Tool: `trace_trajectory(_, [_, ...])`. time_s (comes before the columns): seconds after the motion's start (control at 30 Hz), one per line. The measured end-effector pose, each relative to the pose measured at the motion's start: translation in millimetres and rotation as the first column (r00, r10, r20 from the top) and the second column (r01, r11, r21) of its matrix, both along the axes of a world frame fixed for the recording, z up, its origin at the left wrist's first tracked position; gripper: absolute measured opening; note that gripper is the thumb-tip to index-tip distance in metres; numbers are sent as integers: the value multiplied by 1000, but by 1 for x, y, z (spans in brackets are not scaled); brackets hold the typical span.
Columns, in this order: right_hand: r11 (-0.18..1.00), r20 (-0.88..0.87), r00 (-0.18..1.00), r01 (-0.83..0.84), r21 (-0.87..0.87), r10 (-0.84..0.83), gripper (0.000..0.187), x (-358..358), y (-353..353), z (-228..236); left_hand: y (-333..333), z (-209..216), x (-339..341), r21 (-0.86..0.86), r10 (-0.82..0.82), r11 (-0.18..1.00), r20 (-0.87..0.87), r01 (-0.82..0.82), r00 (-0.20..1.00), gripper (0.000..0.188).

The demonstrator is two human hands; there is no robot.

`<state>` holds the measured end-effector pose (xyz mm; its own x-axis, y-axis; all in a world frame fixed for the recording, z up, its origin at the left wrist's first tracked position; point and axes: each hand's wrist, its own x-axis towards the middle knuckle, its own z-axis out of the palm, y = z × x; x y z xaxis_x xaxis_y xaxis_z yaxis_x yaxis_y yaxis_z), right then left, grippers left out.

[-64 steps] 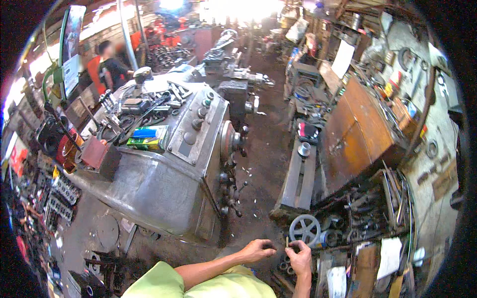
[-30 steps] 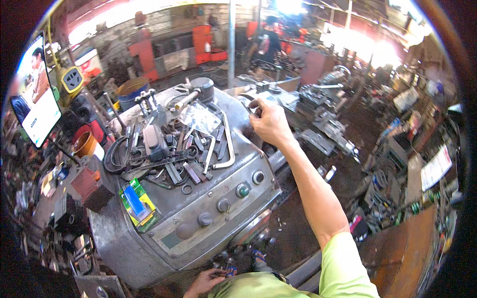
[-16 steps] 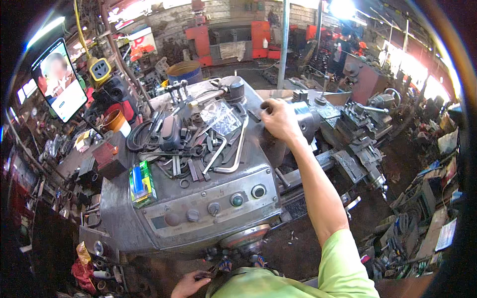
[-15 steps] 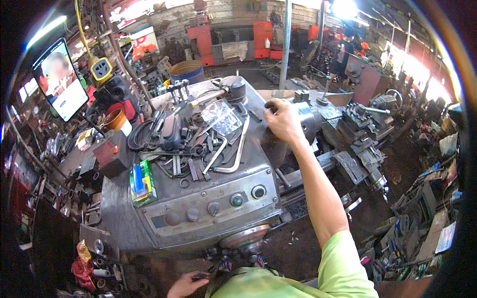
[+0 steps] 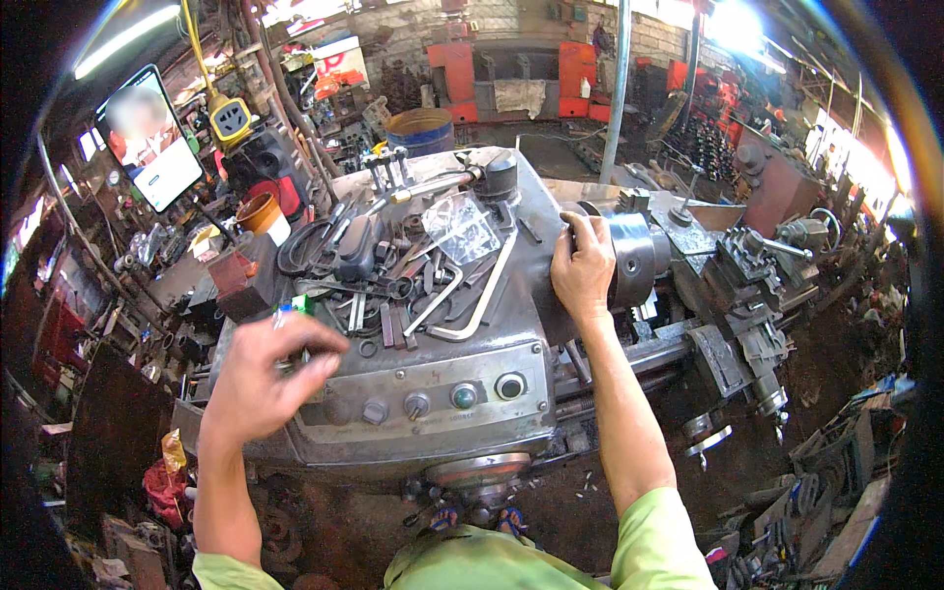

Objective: The person repeatedly grinds small metal pieces against a bench grinder wheel, creating sparks. They pause to inspect the pieces and reposition them, then continue grinding. The person also briefly walks to a lathe and picks up a small metal rod before returning to the grinder.

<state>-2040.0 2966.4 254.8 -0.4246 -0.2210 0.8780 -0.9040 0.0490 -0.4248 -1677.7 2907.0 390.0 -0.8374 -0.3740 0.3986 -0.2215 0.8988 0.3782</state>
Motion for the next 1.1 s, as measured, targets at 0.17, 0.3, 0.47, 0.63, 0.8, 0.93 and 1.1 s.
trace_trajectory(0.17, [999,-57,998,27,-32,-29,30,-1,-2,-5,-26,-3,-84,-242,-61,967,71,77,996,15])
trace_trajectory(0.3, [997,-73,996,55,-44,-59,28,-3,-3,-6,-47,-22,-136,-381,32,923,219,55,975,33])
trace_trajectory(0.47, [990,-196,972,114,-84,-129,16,-7,-3,-7,-48,-24,-182,-425,144,904,405,46,903,62])
trace_trajectory(0.63, [990,-31,998,44,-133,-48,17,-1,5,-4,-48,-22,-195,-397,104,912,476,107,873,44])
trace_trajectory(0.8, [988,-52,997,53,-146,-62,16,0,4,-3,-66,-29,-199,-396,114,918,354,38,928,20])
trace_trajectory(0.93, [988,-125,984,114,-106,-127,12,-8,-3,-8,-72,-35,-177,-472,85,881,198,19,976,9])
trace_trajectory(1.1, [996,-104,992,66,-54,-71,21,-5,-4,-8,-95,-27,-139,-669,233,743,204,-39,951,17])
